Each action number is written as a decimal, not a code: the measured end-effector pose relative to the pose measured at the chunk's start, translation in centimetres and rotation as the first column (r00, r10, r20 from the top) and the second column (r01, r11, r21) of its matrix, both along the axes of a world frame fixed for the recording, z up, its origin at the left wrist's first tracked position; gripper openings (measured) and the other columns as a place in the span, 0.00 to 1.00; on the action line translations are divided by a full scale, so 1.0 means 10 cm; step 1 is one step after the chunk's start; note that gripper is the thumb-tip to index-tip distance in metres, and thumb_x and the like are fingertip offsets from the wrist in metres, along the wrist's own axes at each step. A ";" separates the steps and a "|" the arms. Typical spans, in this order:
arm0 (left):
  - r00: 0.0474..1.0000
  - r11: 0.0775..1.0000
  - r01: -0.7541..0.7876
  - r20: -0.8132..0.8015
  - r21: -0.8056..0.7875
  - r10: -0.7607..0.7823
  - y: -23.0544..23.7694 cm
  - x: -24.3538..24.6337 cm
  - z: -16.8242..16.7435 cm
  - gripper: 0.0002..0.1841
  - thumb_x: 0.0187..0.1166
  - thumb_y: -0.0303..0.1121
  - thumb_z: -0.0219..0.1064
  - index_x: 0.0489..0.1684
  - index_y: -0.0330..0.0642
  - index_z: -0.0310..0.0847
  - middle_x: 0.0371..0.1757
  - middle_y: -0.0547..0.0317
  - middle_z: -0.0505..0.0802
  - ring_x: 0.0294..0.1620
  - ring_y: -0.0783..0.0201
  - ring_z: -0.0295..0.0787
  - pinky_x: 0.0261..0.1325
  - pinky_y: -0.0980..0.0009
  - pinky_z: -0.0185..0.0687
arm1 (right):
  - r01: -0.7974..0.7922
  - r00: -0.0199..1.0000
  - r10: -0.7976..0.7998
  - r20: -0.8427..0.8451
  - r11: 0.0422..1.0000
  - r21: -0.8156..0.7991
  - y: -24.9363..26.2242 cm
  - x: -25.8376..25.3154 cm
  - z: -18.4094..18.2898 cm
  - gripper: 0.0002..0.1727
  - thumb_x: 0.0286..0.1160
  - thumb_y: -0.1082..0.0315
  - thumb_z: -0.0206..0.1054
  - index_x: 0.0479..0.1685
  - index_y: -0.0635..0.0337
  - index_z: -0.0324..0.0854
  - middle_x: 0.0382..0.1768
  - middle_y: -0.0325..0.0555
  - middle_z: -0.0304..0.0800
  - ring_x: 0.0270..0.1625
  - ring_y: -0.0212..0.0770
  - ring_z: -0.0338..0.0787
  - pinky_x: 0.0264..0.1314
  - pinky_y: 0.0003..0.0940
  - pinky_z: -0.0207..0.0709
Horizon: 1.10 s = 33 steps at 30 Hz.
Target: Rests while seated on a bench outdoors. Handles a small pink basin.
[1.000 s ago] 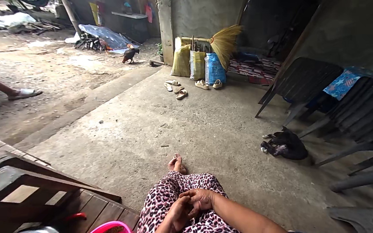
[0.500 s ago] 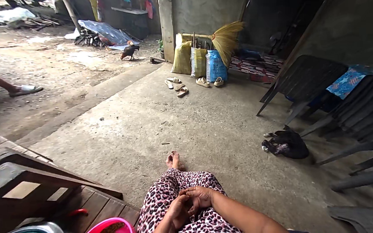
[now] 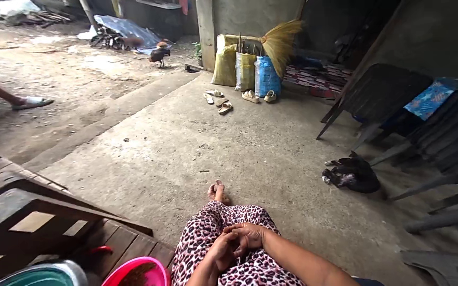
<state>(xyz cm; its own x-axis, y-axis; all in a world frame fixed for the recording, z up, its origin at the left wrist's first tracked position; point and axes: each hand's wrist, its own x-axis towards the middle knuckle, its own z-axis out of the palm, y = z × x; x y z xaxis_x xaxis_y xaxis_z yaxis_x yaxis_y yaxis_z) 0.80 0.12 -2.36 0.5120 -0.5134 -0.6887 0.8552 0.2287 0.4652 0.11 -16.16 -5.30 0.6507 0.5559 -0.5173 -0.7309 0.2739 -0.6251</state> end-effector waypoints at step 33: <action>0.998 0.998 -0.044 -0.036 0.034 0.045 -0.04 -0.03 0.12 0.14 0.92 0.35 0.48 0.60 0.40 0.77 0.36 0.48 0.91 0.34 0.56 0.91 0.42 0.59 0.90 | -0.017 0.997 0.014 0.074 0.999 0.034 -0.04 -0.02 -0.04 0.26 0.76 0.73 0.57 0.77 0.57 0.69 0.55 0.52 0.92 0.54 0.49 0.94 0.57 0.50 0.89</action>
<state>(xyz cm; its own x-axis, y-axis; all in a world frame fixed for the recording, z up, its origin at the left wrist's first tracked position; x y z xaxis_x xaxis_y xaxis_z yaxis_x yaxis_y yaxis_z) 0.54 -0.29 -1.13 0.5082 -0.4672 -0.7235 0.8609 0.2521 0.4419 -0.08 -16.59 -5.73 0.6776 0.5831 -0.4481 -0.6873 0.2853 -0.6680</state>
